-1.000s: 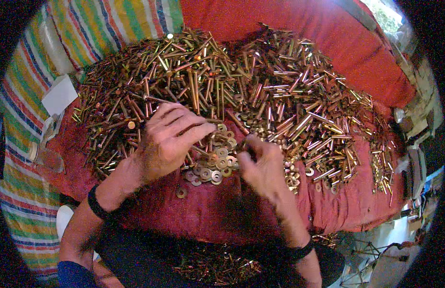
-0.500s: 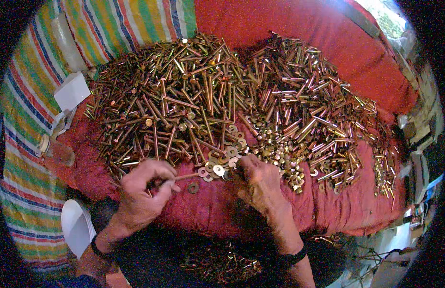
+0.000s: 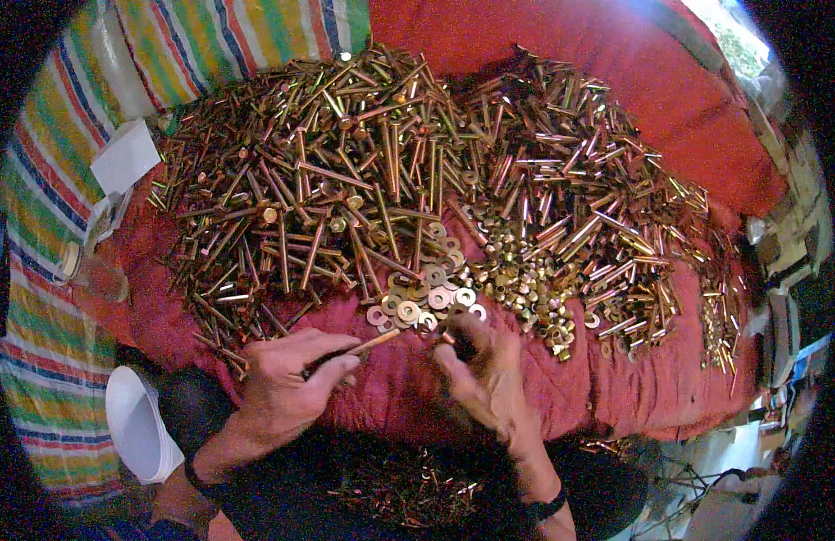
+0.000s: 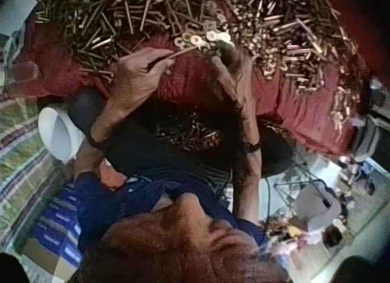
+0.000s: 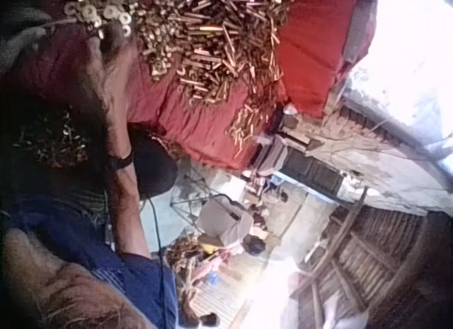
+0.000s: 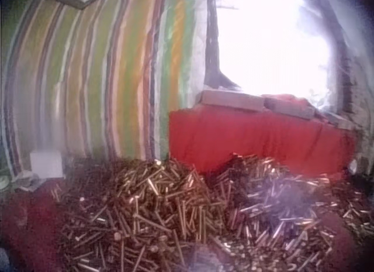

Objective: The person repeatedly picks up a brass-colored metal rod, slides a washer onto it, and then screws a nut onto the threaded end. The assembled fasteners are placed into a growing pile on the red cloth.

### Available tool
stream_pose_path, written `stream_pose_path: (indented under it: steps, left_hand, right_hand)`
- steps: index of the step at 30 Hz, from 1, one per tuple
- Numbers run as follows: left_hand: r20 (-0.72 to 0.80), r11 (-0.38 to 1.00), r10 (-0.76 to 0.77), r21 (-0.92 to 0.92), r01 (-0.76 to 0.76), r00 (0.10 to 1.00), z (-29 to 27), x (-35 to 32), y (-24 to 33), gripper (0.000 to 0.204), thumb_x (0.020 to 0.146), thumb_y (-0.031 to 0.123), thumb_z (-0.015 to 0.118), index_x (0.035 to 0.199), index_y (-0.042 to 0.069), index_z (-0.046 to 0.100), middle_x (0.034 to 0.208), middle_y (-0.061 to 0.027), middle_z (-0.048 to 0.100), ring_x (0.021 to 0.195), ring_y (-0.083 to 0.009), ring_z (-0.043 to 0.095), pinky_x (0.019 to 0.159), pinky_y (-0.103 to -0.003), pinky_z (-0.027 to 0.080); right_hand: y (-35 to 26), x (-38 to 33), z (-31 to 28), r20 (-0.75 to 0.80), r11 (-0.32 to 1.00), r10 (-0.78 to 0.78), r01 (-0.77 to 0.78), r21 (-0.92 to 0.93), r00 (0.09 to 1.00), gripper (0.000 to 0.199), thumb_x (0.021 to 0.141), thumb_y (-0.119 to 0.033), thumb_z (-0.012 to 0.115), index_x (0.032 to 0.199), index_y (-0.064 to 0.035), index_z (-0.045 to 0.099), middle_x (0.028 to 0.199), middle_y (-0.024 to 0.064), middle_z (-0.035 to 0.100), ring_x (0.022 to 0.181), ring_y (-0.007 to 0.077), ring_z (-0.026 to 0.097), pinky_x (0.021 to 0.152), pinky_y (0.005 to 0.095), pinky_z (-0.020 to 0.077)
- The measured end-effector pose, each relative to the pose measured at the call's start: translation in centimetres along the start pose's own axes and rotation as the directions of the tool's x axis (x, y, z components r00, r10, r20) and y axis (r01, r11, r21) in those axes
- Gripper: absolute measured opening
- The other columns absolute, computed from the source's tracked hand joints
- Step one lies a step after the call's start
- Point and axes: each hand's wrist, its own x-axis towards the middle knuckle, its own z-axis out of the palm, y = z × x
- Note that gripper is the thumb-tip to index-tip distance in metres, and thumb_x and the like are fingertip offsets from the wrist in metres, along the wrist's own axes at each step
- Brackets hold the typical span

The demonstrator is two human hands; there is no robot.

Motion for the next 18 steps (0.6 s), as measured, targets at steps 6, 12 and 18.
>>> stream_pose_path:
  steps: [6,12,18]
  left_hand:
    - [0.056,0.954,0.232,0.182,-0.239,0.971,1.9,-0.2,-0.8,0.024,0.085,0.002,0.080,0.108,0.001,0.076,0.093,-0.0154,0.076,0.082,-0.0278,0.077,0.070,-0.037,0.061]
    - [0.059,0.873,0.446,0.190,-0.449,0.893,2.2,-0.1,-1.0,0.022,0.090,-0.004,0.071,0.112,-0.004,0.073,0.097,-0.0185,0.072,0.077,-0.0279,0.075,0.066,-0.035,0.062]
    - [0.249,0.803,-0.173,-0.524,0.283,0.953,2.2,-0.4,-0.1,0.020,0.098,-0.002,0.072,0.115,-0.011,0.073,0.091,-0.0104,0.076,0.076,-0.0167,0.076,0.068,-0.027,0.062]
  right_hand:
    - [-0.6,-1.0,0.8,0.050,0.991,-0.105,0.109,-0.082,0.993,0.019,0.088,-0.006,0.071,0.106,0.0008,0.069,0.085,0.0132,0.070,0.078,0.0231,0.071,0.073,0.0365,0.0566]
    - [-2.8,-1.6,1.3,0.143,0.923,-0.314,0.337,-0.184,0.939,0.017,0.087,-0.007,0.077,0.099,-0.0006,0.067,0.075,0.0144,0.060,0.069,0.0319,0.068,0.062,0.0386,0.0543]
    - [-2.5,0.6,0.5,-0.132,0.274,0.215,0.070,0.959,0.968,0.043,0.110,-0.041,0.045,0.089,-0.0053,0.058,0.073,0.0081,0.058,0.046,0.0096,0.035,0.043,0.0270,0.0284]
